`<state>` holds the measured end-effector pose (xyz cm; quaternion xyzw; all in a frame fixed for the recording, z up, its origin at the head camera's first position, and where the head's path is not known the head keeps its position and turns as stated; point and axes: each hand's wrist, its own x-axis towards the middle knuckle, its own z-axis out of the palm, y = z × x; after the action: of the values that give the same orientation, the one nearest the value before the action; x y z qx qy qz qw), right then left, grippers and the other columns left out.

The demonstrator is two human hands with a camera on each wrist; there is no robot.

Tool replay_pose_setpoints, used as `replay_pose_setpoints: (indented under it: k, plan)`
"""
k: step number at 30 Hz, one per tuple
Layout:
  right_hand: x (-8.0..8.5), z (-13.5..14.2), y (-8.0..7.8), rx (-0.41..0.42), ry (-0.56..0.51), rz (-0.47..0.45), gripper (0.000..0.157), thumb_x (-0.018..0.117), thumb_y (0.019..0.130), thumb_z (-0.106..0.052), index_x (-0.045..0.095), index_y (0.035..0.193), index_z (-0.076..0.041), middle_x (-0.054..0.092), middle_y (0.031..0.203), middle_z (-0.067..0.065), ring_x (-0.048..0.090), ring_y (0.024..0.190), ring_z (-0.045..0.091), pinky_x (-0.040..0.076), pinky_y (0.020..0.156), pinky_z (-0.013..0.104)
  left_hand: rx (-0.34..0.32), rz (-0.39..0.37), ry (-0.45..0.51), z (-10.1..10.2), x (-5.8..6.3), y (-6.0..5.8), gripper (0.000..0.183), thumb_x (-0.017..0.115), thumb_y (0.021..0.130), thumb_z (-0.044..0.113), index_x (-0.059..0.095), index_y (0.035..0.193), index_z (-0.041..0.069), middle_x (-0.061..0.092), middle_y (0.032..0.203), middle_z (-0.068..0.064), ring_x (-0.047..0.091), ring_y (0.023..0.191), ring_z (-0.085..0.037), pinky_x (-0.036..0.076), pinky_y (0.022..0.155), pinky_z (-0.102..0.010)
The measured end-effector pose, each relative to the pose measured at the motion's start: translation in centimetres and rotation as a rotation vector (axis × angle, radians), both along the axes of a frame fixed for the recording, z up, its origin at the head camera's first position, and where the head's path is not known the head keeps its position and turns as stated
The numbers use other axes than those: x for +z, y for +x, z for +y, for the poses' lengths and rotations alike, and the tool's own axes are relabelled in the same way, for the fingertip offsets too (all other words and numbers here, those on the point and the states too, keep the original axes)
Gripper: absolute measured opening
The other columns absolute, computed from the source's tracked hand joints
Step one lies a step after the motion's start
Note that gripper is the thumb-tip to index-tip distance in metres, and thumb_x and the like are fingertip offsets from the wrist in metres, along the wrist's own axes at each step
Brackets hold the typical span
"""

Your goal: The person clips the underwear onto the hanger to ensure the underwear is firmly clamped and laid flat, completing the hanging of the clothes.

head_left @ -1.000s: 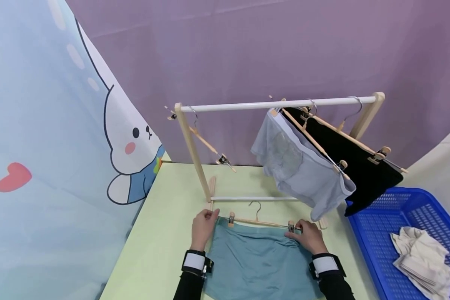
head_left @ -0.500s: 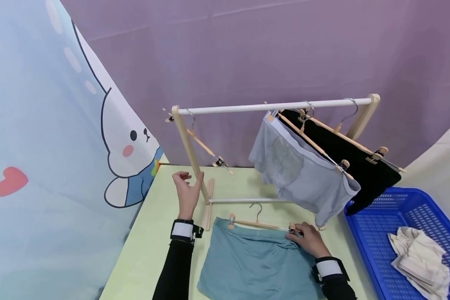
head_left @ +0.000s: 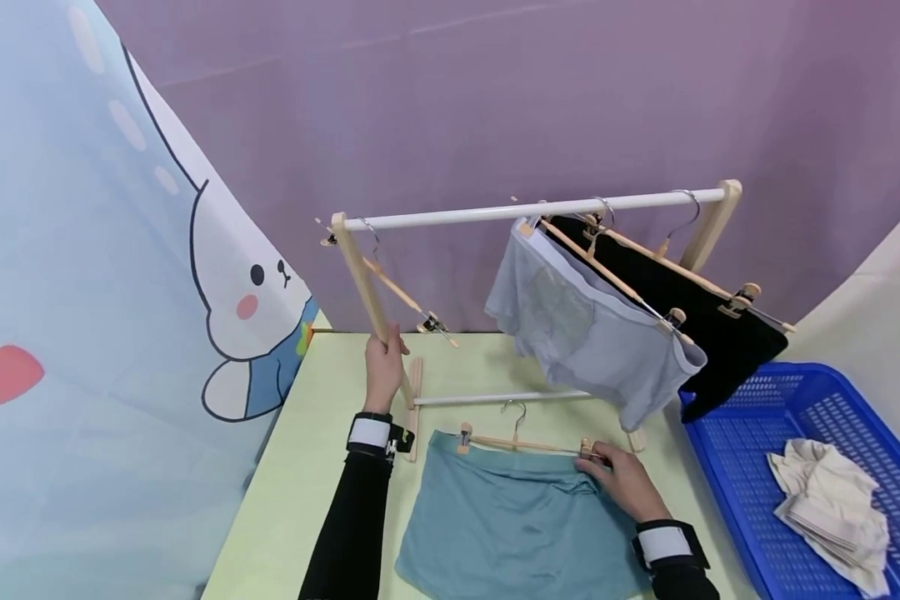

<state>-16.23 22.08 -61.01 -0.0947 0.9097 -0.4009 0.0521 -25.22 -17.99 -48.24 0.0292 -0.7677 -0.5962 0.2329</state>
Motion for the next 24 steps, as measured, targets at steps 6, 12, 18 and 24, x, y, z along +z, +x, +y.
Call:
replay_pose_setpoints:
  k: [6, 12, 18, 24]
  plan:
    - [1.3, -0.6, 0.8, 0.091, -0.241, 0.088, 0.037, 0.062, 0.099, -0.026, 0.035, 0.079, -0.010, 0.030, 0.071, -0.001, 0.038, 0.062, 0.007, 0.035, 0.060, 0.029, 0.007, -0.011, 0.001, 0.1, -0.3, -0.5, 0.038, 0.040, 0.109, 0.020, 0.051, 0.079, -0.001, 0.052, 0.073, -0.037, 0.036, 0.048, -0.010, 0.028, 0.047, -0.025]
    - [4.5, -1.9, 2.0, 0.101, -0.273, 0.128, 0.036, 0.059, 0.100, -0.026, 0.034, 0.080, -0.011, 0.030, 0.071, -0.002, 0.032, 0.058, 0.006, 0.034, 0.054, 0.027, 0.031, 0.038, -0.010, 0.0, -0.5, -0.4, 0.035, 0.042, 0.108, 0.022, 0.050, 0.077, 0.009, 0.050, 0.066, -0.022, 0.033, 0.047, -0.012, 0.027, 0.047, -0.026]
    - [8.6, -1.7, 3.7, 0.087, -0.196, 0.247, 0.033, 0.059, 0.100, -0.015, 0.032, 0.080, -0.012, 0.026, 0.068, -0.007, 0.025, 0.054, 0.001, 0.031, 0.049, 0.024, 0.030, 0.060, -0.009, 0.0, -0.7, -0.5, 0.036, 0.042, 0.108, 0.021, 0.051, 0.079, 0.003, 0.049, 0.065, -0.022, 0.034, 0.047, -0.014, 0.028, 0.046, -0.027]
    - [12.1, -1.3, 4.7, 0.055, -0.137, 0.524, 0.035, 0.068, 0.089, 0.004, 0.040, 0.080, -0.015, 0.033, 0.069, -0.013, 0.026, 0.054, -0.005, 0.028, 0.044, 0.015, 0.034, 0.050, -0.015, 0.1, -0.7, -0.3, 0.036, 0.041, 0.108, 0.021, 0.051, 0.083, -0.002, 0.049, 0.065, -0.021, 0.034, 0.047, -0.013, 0.027, 0.045, -0.026]
